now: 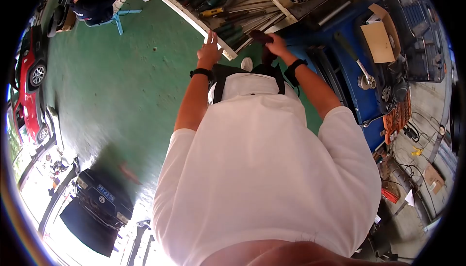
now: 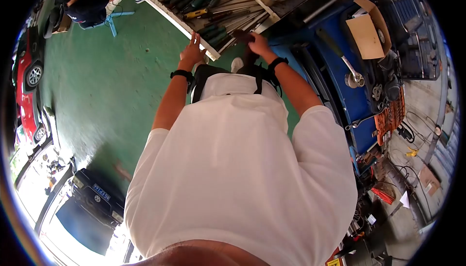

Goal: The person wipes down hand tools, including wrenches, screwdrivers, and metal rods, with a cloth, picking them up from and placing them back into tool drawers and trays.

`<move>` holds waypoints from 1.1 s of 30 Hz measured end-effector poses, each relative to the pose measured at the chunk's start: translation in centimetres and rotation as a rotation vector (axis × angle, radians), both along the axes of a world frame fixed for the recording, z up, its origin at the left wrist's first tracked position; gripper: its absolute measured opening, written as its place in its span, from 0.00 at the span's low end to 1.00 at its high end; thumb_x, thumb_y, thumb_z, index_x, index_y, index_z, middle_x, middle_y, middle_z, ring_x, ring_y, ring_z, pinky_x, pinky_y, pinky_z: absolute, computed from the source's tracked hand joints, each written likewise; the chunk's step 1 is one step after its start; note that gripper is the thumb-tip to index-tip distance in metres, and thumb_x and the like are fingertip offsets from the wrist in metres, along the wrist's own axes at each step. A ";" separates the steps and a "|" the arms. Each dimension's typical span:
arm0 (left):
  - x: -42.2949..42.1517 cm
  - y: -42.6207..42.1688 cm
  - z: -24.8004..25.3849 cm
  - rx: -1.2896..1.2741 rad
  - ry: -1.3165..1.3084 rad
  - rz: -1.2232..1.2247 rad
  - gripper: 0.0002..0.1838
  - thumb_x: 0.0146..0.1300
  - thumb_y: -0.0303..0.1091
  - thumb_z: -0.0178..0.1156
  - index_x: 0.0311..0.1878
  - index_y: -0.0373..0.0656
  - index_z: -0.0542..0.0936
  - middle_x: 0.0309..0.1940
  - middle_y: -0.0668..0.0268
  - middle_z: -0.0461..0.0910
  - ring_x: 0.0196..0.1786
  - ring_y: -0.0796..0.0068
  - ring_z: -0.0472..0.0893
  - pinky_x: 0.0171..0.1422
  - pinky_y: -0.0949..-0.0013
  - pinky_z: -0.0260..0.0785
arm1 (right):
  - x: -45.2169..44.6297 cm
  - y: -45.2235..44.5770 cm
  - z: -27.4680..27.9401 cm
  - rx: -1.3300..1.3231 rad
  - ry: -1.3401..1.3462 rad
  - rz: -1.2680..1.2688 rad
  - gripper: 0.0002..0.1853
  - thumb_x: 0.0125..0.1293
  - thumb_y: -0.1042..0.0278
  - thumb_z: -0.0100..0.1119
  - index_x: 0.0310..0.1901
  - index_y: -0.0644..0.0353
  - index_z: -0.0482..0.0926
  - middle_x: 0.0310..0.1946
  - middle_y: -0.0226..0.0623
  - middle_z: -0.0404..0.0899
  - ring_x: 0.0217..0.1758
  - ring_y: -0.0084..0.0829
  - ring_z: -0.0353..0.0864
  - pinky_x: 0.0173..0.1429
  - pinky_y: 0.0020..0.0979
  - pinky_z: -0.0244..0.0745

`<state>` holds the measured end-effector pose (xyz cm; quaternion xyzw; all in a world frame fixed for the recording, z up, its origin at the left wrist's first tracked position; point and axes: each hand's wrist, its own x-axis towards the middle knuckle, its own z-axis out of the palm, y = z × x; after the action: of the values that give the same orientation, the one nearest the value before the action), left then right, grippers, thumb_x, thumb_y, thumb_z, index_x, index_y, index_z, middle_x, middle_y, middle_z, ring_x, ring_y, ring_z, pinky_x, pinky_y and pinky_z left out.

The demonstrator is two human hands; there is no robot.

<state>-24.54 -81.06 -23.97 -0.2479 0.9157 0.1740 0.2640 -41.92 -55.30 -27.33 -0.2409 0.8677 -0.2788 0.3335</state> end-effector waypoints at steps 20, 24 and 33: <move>0.2 1.0 0.1 -0.022 0.030 0.035 0.52 0.65 0.61 0.59 0.81 0.47 0.44 0.83 0.65 0.39 0.65 0.48 0.76 0.60 0.51 0.75 | 1.9 -1.1 1.2 -0.244 0.177 0.264 0.29 0.58 0.75 0.61 0.65 0.52 0.74 0.54 0.52 0.76 0.55 0.56 0.77 0.58 0.49 0.75; 0.1 1.1 -0.9 0.011 0.032 0.083 0.53 0.63 0.59 0.62 0.81 0.47 0.44 0.83 0.66 0.39 0.67 0.50 0.74 0.60 0.51 0.75 | 0.1 -0.8 1.7 -0.198 0.346 -0.089 0.27 0.58 0.77 0.60 0.62 0.54 0.76 0.54 0.50 0.78 0.53 0.55 0.79 0.57 0.50 0.76; -0.2 0.5 0.3 0.015 0.025 0.072 0.53 0.61 0.60 0.64 0.81 0.53 0.47 0.83 0.71 0.40 0.64 0.48 0.77 0.61 0.49 0.75 | 6.5 -3.7 5.3 -0.171 0.088 0.671 0.24 0.55 0.73 0.58 0.56 0.52 0.80 0.49 0.45 0.81 0.56 0.47 0.79 0.58 0.44 0.75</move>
<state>-24.70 -80.56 -23.66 -0.2765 0.9081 0.1934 0.2479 -35.44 -58.99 -22.03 -0.5515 0.7273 -0.2147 0.3475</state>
